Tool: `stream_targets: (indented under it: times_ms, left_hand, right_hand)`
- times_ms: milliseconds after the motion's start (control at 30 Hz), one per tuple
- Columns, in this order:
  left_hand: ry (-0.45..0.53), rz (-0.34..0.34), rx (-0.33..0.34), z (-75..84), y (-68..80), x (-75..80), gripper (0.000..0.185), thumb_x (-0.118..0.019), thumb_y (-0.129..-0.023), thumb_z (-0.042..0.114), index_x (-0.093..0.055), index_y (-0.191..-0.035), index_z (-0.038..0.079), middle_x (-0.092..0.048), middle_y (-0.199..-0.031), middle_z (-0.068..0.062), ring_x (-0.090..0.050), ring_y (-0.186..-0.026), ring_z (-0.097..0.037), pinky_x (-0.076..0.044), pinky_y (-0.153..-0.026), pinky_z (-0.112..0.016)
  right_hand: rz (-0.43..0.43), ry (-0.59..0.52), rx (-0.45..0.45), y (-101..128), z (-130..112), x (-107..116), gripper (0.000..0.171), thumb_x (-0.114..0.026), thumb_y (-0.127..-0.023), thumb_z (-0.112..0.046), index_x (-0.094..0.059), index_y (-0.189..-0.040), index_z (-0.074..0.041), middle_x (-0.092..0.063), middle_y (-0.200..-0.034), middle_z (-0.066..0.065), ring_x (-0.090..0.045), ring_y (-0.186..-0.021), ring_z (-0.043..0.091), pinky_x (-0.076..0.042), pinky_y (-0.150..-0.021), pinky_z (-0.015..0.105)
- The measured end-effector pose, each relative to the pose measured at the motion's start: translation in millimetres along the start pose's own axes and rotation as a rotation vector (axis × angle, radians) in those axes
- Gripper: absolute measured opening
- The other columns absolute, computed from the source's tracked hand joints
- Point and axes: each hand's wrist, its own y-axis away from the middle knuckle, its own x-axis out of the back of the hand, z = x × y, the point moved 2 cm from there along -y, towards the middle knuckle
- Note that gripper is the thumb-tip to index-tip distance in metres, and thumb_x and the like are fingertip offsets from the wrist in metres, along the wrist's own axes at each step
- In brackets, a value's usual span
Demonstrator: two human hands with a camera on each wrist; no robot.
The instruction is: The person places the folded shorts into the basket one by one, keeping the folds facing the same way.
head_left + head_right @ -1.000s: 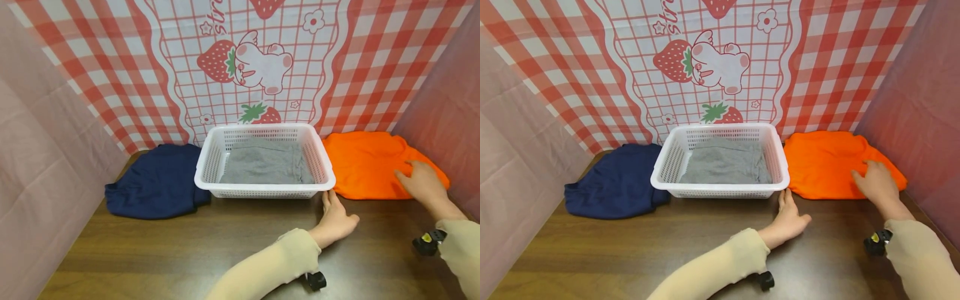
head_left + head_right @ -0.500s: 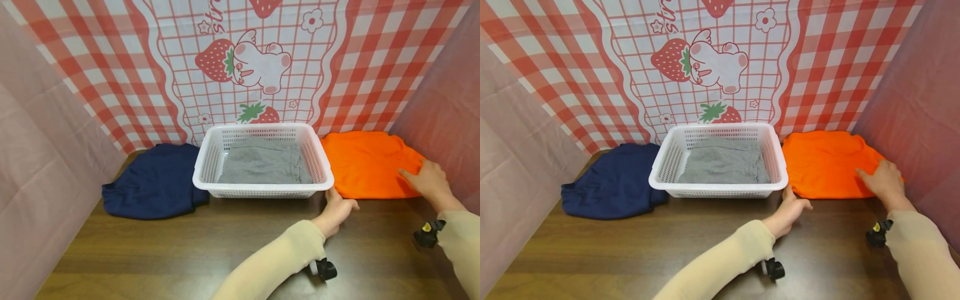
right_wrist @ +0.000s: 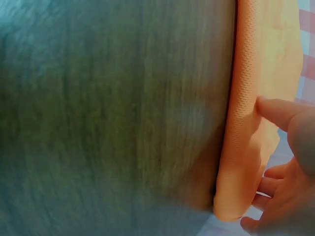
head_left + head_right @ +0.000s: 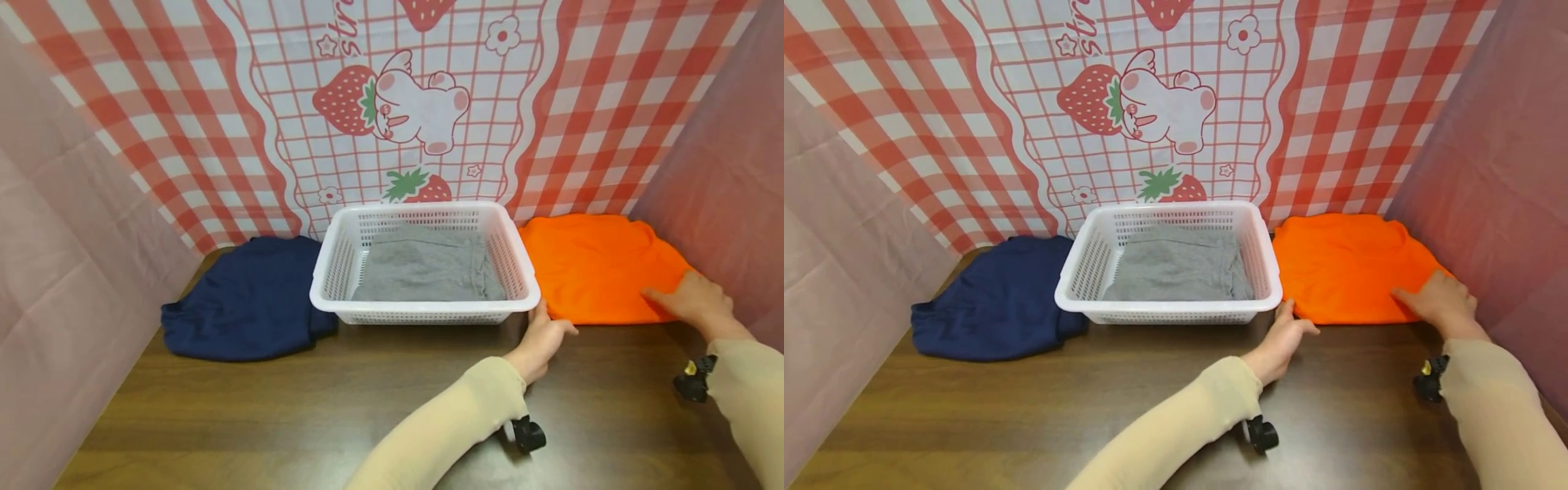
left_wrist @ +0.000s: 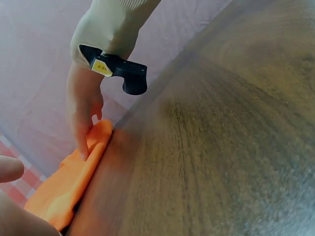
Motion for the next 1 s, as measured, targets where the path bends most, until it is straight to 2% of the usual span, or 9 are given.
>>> stream_targets:
  times_ms: [100,367,667,867,1000]
  left_hand:
    - [-0.017,-0.014,0.007,0.7,0.8,0.6,0.075,-0.059,-0.065,-0.005,-0.038,-0.137,0.004,-0.031,-0.140,0.004,-0.030,-0.128,-0.010,-0.026,-0.102,-0.020]
    - [-0.006,-0.064,0.032,-2.1,6.8,1.4,0.073,-0.058,-0.068,-0.003,-0.037,-0.137,0.004,-0.028,-0.138,0.006,-0.027,-0.128,-0.009,-0.026,-0.104,-0.023]
    - [0.073,-0.088,0.035,-6.5,23.1,2.6,0.073,-0.057,-0.066,-0.006,-0.037,-0.136,0.001,-0.030,-0.136,0.004,-0.033,-0.126,-0.014,-0.027,-0.103,-0.026]
    - [0.101,-0.088,0.033,-10.8,35.8,4.8,0.064,-0.055,-0.066,-0.010,-0.043,-0.128,-0.001,-0.035,-0.123,0.003,-0.044,-0.113,-0.017,-0.038,-0.091,-0.028]
    - [0.079,-0.127,0.036,-12.2,49.2,3.2,0.062,-0.054,-0.067,-0.013,-0.043,-0.127,-0.002,-0.035,-0.120,0.002,-0.047,-0.106,-0.016,-0.040,-0.085,-0.026]
  right_hand:
    - [-0.030,0.031,-0.003,0.5,-1.3,-2.0,0.094,-0.048,-0.081,-0.061,-0.029,-0.112,0.026,-0.036,-0.100,0.046,-0.036,-0.083,0.057,-0.032,-0.063,0.060]
    - [-0.104,0.027,0.012,7.1,-2.8,-2.7,0.095,-0.029,-0.088,-0.062,-0.015,-0.126,0.024,-0.018,-0.113,0.045,-0.018,-0.099,0.060,-0.013,-0.080,0.072]
    - [-0.114,0.050,-0.072,15.3,-3.5,3.3,0.100,-0.027,-0.086,-0.067,0.002,-0.134,0.016,-0.014,-0.113,0.045,-0.016,-0.098,0.061,-0.013,-0.082,0.070]
    - [-0.165,0.127,-0.136,20.9,0.4,3.6,0.114,-0.025,-0.080,-0.076,-0.005,-0.129,0.025,-0.019,-0.112,0.046,-0.021,-0.098,0.059,-0.016,-0.083,0.067]
    - [-0.215,0.222,-0.158,24.6,1.1,6.7,0.117,-0.021,-0.078,-0.078,-0.015,-0.124,0.029,-0.026,-0.110,0.048,-0.031,-0.094,0.057,-0.021,-0.081,0.063]
